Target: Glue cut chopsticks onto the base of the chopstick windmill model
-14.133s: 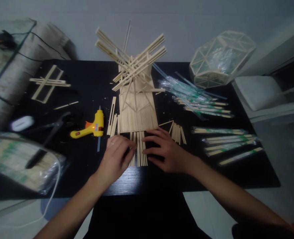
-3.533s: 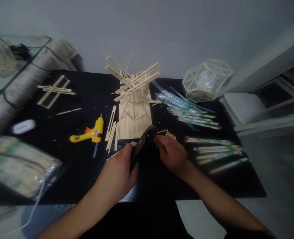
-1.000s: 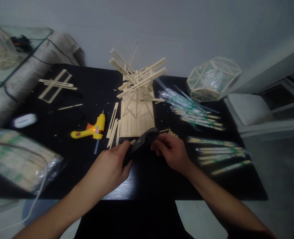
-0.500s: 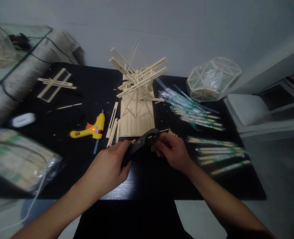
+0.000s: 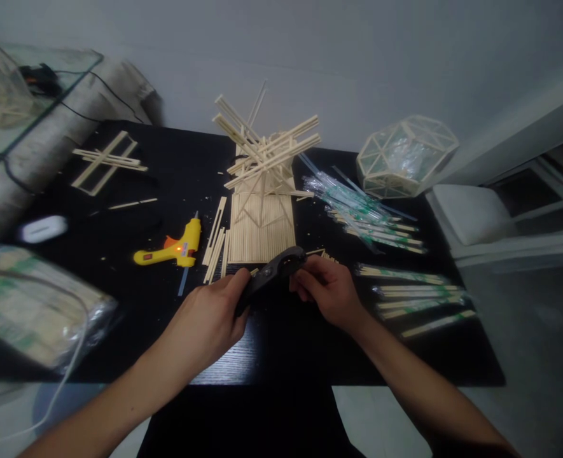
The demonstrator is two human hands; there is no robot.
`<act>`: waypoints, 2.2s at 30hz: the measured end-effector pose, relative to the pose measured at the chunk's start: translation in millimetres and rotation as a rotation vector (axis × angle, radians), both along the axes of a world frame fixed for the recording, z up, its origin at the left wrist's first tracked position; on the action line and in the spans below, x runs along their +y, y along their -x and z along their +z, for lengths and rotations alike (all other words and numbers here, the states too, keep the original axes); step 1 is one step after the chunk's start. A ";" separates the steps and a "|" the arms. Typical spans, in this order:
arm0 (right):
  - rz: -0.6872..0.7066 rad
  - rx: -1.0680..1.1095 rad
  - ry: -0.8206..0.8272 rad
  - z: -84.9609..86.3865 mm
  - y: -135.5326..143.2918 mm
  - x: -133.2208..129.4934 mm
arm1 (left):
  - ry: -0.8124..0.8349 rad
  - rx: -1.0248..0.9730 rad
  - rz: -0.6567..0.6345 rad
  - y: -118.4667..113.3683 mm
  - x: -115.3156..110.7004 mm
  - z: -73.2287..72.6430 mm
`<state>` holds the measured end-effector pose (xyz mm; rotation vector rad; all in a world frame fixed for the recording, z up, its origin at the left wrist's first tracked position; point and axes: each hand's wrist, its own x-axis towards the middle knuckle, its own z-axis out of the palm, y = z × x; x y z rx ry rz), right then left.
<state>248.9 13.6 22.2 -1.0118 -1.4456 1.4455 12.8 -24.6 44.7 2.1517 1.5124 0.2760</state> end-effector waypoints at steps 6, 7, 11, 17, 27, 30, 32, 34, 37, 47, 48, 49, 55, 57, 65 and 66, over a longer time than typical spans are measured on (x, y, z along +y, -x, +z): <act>-0.011 -0.004 0.011 0.5 1.3 -0.2 | -0.001 0.047 -0.004 -0.2 -1.1 -1.7; -0.012 -0.005 0.013 0.8 1.3 -0.2 | 0.002 0.068 -0.002 -0.5 -1.2 -1.3; 0.012 0.011 0.043 2.8 -1.2 0.7 | -0.003 0.107 0.017 -0.6 0.2 3.1; 0.197 0.162 0.236 0.3 -6.5 2.9 | 0.018 -0.152 0.034 11.3 7.8 8.7; 0.419 0.400 0.425 -7.2 -3.7 0.0 | 0.080 -0.274 -0.138 16.1 16.2 7.9; 0.453 0.388 0.453 -6.2 -4.7 0.3 | 0.080 -0.279 -0.162 15.2 16.0 8.2; 0.469 0.393 0.463 -5.6 -5.1 0.5 | 0.085 -0.259 -0.175 15.9 15.7 8.5; 0.485 0.411 0.460 -5.3 -5.1 0.7 | 0.090 -0.227 -0.182 17.1 15.1 8.4; 0.507 0.421 0.458 -5.4 -4.4 0.4 | 0.084 -0.188 -0.184 19.0 13.2 7.5; 0.477 0.419 0.486 -3.8 -4.3 -2.4 | 0.029 -0.150 -0.194 18.9 10.8 5.3; 0.481 0.418 0.488 -3.6 -4.3 -2.3 | 0.027 -0.154 -0.197 19.3 11.0 5.3; 0.486 0.426 0.487 -3.3 -4.4 -2.1 | 0.029 -0.161 -0.202 19.7 11.2 5.3; 0.502 0.400 0.504 -1.3 -5.3 -0.9 | 0.040 -0.193 -0.217 21.3 12.1 3.3; 0.499 0.382 0.501 -1.5 -5.8 -0.5 | 0.030 -0.178 -0.215 21.3 12.8 2.3; 0.516 0.388 0.485 -4.0 -4.7 -0.2 | -0.067 -0.170 -0.223 20.3 10.5 -2.3; 0.511 0.374 0.480 -3.9 -4.7 -0.2 | -0.062 -0.181 -0.216 20.5 10.2 -2.7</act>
